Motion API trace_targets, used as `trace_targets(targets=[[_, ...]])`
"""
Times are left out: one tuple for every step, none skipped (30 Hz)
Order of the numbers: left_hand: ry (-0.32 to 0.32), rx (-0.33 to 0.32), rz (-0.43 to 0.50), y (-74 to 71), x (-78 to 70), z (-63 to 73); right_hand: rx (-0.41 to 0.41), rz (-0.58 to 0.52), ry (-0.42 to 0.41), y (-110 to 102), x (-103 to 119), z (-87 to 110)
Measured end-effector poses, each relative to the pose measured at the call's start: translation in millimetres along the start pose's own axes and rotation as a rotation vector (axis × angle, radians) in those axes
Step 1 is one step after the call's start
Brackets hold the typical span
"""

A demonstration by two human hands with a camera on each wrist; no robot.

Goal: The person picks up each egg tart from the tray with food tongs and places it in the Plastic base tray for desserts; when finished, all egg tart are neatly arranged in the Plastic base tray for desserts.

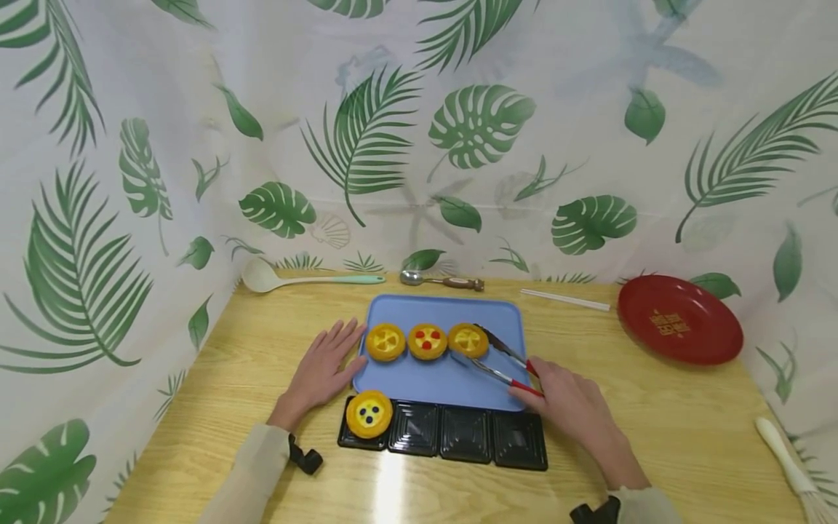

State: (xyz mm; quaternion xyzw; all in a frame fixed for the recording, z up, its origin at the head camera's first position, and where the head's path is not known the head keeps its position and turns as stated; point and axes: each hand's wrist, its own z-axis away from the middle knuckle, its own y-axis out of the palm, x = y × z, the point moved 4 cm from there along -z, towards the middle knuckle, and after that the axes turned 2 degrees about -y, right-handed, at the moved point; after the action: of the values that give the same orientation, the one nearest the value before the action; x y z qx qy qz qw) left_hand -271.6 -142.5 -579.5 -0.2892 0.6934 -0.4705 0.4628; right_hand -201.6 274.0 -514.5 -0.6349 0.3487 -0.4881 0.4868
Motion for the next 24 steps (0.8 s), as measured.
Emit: trace_targets(targets=[[0.000, 0.002, -0.001, 0.0, 0.0, -0.1, -0.001, 0.003, -0.001, 0, 0, 0.1], [-0.001, 0.004, -0.004, 0.2, 0.2, -0.3, -0.003, 0.007, -0.001, 0, 0, 0.3], [-0.001, 0.005, -0.006, 0.1, 0.2, -0.6, -0.004, 0.010, -0.001, 0, -1, 0.7], [-0.001, 0.006, -0.009, 0.2, 0.2, -0.7, -0.005, 0.013, -0.002, 0, -1, 1.0], [-0.001, 0.006, -0.011, 0.2, 0.2, -0.8, -0.007, 0.016, -0.002, 0, -1, 1.2], [-0.001, 0.007, -0.013, 0.3, 0.3, -0.9, -0.009, 0.018, -0.002, 0, -1, 1.6], [0.000, 0.006, -0.012, 0.1, 0.2, -0.9, -0.010, 0.020, -0.002, 0, -1, 2.0], [0.000, 0.006, -0.013, 0.1, 0.2, -0.9, -0.010, 0.021, 0.002, -1, -2, 2.5], [0.000, 0.006, -0.013, 0.0, 0.1, -0.8, -0.009, 0.022, 0.004, -1, -2, 3.0], [-0.001, 0.007, -0.013, 0.0, 0.2, -0.8, -0.007, 0.024, 0.007, -1, -2, 3.5], [-0.001, 0.006, -0.012, 0.0, 0.2, -0.7, -0.004, 0.025, 0.013, -1, -3, 4.1], [-0.002, 0.006, -0.012, 0.0, 0.3, -0.6, -0.001, 0.027, 0.018, -1, -3, 4.7], [-0.002, 0.005, -0.012, 0.0, 0.4, -0.5, 0.000, 0.031, 0.022, -1, -4, 5.4], [0.000, 0.000, -0.009, -0.3, 0.3, -0.3, 0.001, 0.032, 0.024, 0, -4, 6.1], [0.000, -0.002, -0.008, -0.4, 0.3, -0.1, 0.001, 0.034, 0.025, 0, -5, 6.7], [0.000, -0.005, -0.008, -0.5, 0.2, 0.0, 0.000, 0.035, 0.027, 0, -5, 7.4], [0.001, -0.008, -0.008, -0.6, 0.1, 0.1, -0.002, 0.037, 0.029, 1, -6, 8.0], [0.000, -0.009, -0.008, -0.7, 0.1, 0.3, -0.004, 0.039, 0.029, 1, -6, 8.7], [0.001, -0.011, -0.009, -0.8, -0.1, 0.4, -0.006, 0.040, 0.031, 1, -7, 9.4], [0.003, -0.013, -0.005, -1.2, -0.4, 0.4, -0.007, 0.037, 0.032, 1, -7, 10.2], [0.000, -0.010, -0.008, -1.0, -0.4, 0.4, -0.008, 0.036, 0.034, 1, -8, 10.9], [0.003, -0.014, -0.005, -1.3, -0.7, 0.4, -0.010, 0.035, 0.036, 1, -8, 11.6], [0.004, -0.013, -0.005, -1.4, -0.9, 0.4, -0.013, 0.033, 0.036, 1, -9, 12.4], [0.003, -0.010, -0.003, -1.5, -0.9, 0.4, -0.017, 0.031, 0.035, 1, -9, 13.2]])
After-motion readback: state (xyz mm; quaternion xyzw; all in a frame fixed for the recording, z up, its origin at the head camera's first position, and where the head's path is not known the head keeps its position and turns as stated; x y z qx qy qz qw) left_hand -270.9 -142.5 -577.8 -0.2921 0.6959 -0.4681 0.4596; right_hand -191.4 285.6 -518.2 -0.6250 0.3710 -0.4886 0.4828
